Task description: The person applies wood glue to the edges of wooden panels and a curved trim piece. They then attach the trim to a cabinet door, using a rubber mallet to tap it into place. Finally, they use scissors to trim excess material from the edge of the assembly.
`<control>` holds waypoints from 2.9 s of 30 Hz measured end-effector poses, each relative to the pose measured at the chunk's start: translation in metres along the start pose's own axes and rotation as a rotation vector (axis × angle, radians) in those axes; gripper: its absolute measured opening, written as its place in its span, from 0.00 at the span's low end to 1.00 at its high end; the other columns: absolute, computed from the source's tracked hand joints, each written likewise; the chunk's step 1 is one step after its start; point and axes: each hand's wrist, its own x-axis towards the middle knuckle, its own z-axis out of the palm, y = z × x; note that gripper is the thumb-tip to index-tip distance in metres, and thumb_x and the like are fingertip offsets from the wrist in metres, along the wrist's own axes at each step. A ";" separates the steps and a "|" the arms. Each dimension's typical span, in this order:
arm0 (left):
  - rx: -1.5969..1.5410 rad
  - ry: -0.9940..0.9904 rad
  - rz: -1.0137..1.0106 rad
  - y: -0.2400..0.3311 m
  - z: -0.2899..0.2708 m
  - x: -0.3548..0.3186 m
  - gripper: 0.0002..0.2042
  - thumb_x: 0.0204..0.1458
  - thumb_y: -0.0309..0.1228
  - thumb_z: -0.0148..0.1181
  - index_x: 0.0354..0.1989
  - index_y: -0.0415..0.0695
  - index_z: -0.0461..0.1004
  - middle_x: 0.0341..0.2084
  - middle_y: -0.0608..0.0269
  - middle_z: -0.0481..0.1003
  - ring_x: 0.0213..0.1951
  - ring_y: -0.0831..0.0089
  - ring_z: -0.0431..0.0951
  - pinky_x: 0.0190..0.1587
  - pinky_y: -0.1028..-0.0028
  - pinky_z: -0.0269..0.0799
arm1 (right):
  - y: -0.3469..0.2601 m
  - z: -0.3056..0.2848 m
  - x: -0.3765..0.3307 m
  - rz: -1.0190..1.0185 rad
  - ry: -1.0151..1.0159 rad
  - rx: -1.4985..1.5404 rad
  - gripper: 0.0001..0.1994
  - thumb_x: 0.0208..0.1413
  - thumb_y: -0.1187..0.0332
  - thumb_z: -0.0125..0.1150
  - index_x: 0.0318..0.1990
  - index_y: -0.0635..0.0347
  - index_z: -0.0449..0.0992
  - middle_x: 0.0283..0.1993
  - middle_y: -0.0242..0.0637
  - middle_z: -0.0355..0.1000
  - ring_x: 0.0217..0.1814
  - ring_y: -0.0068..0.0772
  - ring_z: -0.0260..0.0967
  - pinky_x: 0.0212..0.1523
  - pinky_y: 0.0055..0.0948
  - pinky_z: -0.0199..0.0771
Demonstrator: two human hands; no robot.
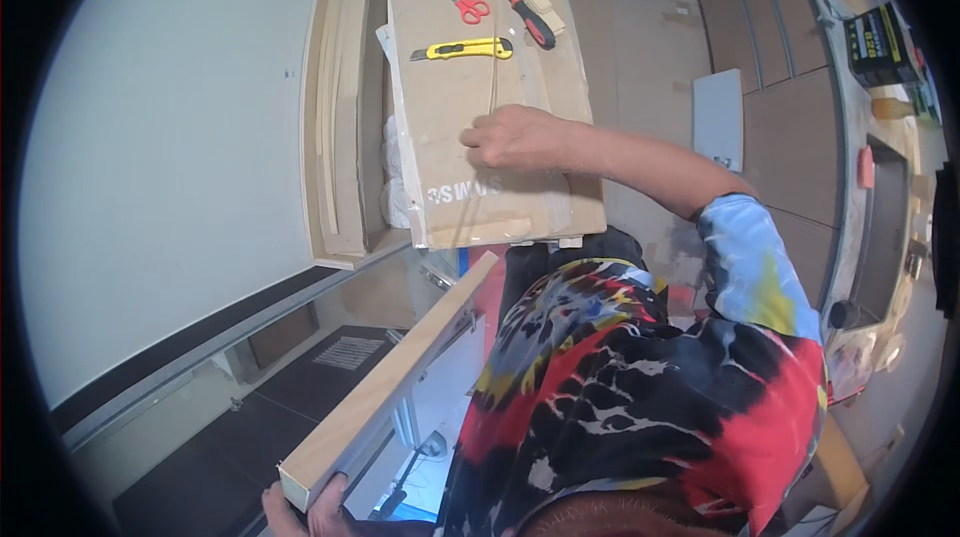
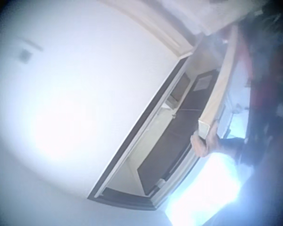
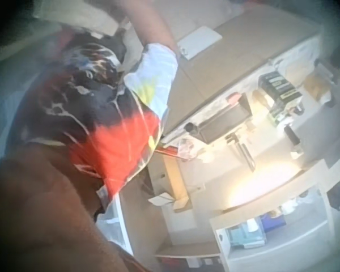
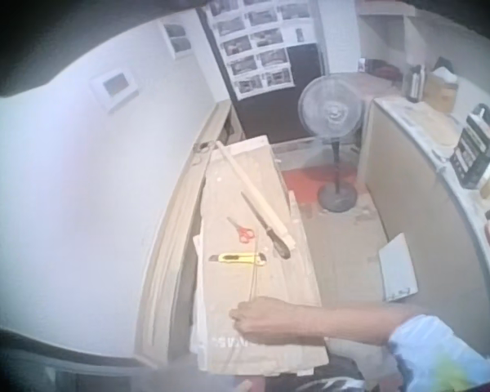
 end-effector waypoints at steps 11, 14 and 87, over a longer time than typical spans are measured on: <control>-0.186 0.143 0.756 -0.007 0.044 0.114 0.27 0.39 0.47 0.75 0.32 0.30 0.77 0.23 0.55 0.76 0.25 0.62 0.76 0.28 0.68 0.69 | -0.021 -0.191 -0.078 0.408 1.252 0.369 0.16 0.59 0.70 0.62 0.54 0.60 0.72 0.39 0.40 0.72 0.36 0.38 0.71 0.42 0.39 0.75; -0.207 0.122 0.902 0.010 0.078 0.151 0.26 0.41 0.46 0.74 0.35 0.31 0.79 0.26 0.55 0.79 0.27 0.61 0.79 0.31 0.67 0.73 | -0.035 -0.182 -0.133 0.836 1.011 0.702 0.12 0.67 0.59 0.54 0.40 0.59 0.75 0.29 0.29 0.69 0.22 0.19 0.64 0.19 0.22 0.64; -0.660 0.594 0.237 0.208 0.286 0.146 0.34 0.64 0.57 0.40 0.42 0.34 0.79 0.30 0.57 0.73 0.33 0.67 0.68 0.39 0.66 0.66 | 0.180 0.005 -0.174 1.057 0.518 0.965 0.21 0.58 0.61 0.64 0.55 0.65 0.75 0.31 0.36 0.74 0.20 0.22 0.68 0.19 0.27 0.70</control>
